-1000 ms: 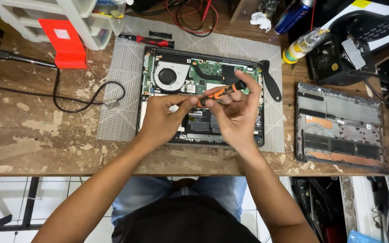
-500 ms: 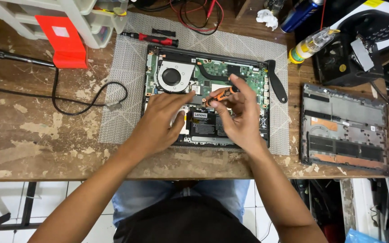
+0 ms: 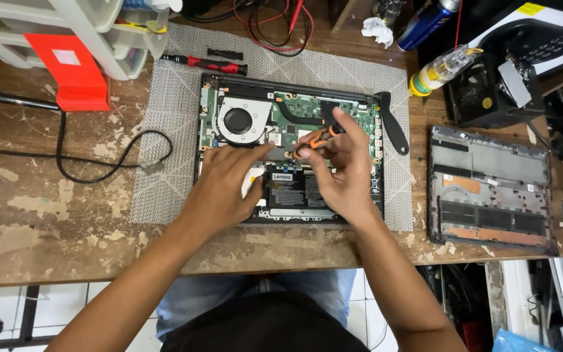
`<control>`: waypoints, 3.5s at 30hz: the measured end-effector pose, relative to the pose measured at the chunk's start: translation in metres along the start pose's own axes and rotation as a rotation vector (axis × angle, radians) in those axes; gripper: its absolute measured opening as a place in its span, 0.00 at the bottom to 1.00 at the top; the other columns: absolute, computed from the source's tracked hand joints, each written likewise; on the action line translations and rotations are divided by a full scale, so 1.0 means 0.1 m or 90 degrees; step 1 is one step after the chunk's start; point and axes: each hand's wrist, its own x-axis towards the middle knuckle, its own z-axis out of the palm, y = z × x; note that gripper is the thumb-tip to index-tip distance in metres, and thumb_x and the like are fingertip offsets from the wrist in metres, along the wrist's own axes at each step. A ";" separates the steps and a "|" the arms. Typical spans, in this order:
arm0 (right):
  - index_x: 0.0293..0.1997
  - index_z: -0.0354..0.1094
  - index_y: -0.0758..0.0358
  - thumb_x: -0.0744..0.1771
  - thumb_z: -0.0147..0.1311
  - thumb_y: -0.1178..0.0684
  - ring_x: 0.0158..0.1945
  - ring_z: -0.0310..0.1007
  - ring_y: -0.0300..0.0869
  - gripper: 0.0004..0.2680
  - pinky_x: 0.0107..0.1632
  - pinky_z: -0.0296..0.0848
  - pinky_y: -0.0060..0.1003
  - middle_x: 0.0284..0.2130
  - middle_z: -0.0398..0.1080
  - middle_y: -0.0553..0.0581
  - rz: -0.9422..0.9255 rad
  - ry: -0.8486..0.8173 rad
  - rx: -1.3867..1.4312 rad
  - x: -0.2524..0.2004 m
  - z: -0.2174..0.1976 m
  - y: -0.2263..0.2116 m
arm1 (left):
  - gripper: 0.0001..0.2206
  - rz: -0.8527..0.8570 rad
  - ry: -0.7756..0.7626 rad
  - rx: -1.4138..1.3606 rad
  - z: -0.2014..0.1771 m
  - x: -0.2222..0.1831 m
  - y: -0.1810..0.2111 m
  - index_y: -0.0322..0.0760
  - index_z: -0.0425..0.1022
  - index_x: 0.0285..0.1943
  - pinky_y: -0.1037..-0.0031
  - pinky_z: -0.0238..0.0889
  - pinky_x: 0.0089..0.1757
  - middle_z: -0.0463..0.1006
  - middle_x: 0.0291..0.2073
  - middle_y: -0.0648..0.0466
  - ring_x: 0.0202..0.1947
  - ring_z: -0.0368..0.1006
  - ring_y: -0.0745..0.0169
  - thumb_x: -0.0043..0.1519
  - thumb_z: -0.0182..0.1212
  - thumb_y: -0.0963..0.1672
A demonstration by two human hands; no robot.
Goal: Disassembling a laptop by removing screws, disconnecting the battery, and prying internal components.
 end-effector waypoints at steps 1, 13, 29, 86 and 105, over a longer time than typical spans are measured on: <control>0.70 0.39 0.70 0.67 0.53 0.69 0.39 0.78 0.57 0.26 0.40 0.83 0.50 0.38 0.72 0.71 0.001 0.000 0.001 0.04 0.07 -0.09 | 0.26 -0.001 -0.001 0.000 -0.01 0.00 0.02 0.33 0.72 0.66 0.55 0.57 0.51 0.82 0.46 0.44 0.45 0.75 0.44 0.55 0.62 0.35; 0.67 0.49 0.71 0.66 0.55 0.68 0.42 0.80 0.57 0.22 0.43 0.83 0.49 0.41 0.75 0.68 0.036 -0.069 -0.036 0.09 0.32 -0.27 | 0.27 -0.011 -0.026 0.010 -0.01 0.00 0.03 0.33 0.71 0.66 0.56 0.56 0.50 0.83 0.43 0.43 0.42 0.75 0.47 0.55 0.68 0.38; 0.63 0.59 0.66 0.62 0.64 0.66 0.34 0.78 0.51 0.23 0.35 0.82 0.45 0.33 0.73 0.62 -0.094 -0.036 -0.123 0.07 0.44 -0.21 | 0.26 0.007 0.013 -0.043 -0.08 0.02 0.10 0.32 0.70 0.66 0.56 0.57 0.52 0.82 0.46 0.42 0.47 0.75 0.44 0.55 0.63 0.34; 0.41 0.73 0.65 0.67 0.53 0.51 0.36 0.76 0.53 0.08 0.41 0.74 0.45 0.33 0.74 0.60 -0.016 -0.110 0.010 0.21 0.39 -0.22 | 0.10 0.221 0.200 -0.195 0.05 0.41 0.14 0.39 0.72 0.49 0.47 0.48 0.65 0.79 0.46 0.51 0.56 0.74 0.48 0.64 0.65 0.46; 0.37 0.74 0.65 0.60 0.62 0.65 0.36 0.75 0.51 0.07 0.43 0.75 0.47 0.32 0.73 0.59 -0.024 -0.086 0.069 0.14 0.44 -0.16 | 0.11 0.246 0.252 -0.151 0.14 0.40 0.13 0.44 0.82 0.51 0.46 0.42 0.68 0.84 0.45 0.57 0.54 0.78 0.52 0.61 0.69 0.39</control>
